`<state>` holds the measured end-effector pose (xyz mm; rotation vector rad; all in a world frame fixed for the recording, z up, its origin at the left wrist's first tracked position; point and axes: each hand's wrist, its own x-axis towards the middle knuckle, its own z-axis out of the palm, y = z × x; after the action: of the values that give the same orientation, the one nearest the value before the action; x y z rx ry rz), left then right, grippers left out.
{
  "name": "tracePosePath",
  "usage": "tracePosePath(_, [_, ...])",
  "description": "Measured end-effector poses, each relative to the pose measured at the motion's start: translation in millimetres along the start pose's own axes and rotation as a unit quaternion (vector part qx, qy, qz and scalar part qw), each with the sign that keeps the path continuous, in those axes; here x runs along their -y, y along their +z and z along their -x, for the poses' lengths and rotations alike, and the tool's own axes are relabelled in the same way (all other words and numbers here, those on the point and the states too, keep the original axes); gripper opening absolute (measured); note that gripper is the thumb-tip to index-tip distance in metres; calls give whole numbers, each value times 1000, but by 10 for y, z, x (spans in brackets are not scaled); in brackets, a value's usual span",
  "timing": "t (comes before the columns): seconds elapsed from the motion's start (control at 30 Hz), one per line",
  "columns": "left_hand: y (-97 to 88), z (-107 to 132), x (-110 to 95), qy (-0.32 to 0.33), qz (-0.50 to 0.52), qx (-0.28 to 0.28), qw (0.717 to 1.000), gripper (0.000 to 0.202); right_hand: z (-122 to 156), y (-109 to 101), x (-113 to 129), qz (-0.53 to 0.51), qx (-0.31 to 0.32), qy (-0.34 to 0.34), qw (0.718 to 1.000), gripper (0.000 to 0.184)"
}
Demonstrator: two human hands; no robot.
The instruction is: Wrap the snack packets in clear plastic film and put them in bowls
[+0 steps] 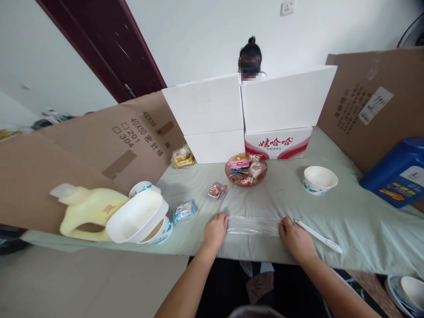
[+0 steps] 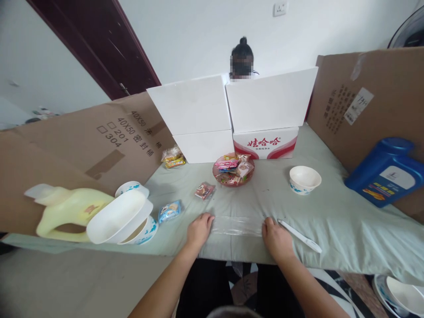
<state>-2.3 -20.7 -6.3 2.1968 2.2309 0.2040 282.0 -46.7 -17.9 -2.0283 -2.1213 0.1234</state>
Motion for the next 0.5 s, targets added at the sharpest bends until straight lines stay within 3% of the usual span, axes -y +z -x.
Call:
tracePosePath(0.07, [-8, -48, 38, -29, 3, -25, 999, 21, 7, 4, 3, -2, -23, 8, 1000, 21])
tracePosePath(0.13, [-20, -29, 7, -24, 22, -97, 995, 19, 10, 18, -9, -7, -66, -7, 998, 22])
tracePosePath(0.23, [-37, 158, -230, 83, 92, -189, 974, 22, -2, 39, -53, -12, -110, -51, 993, 24])
tracePosePath(0.27, [-41, 248, -349, 132, 122, -183, 967, 23, -12, 40, -73, -15, -108, -57, 992, 22])
tracePosePath(0.37, [-38, 486, -708, 226, 174, -82, 955, 26, -36, 4, -144, -44, -74, -50, 995, 13])
tracePosePath(0.5, [3, 583, -928, 223, 161, -10, 962, 47, 8, -128, -228, -194, -35, -24, 980, 15])
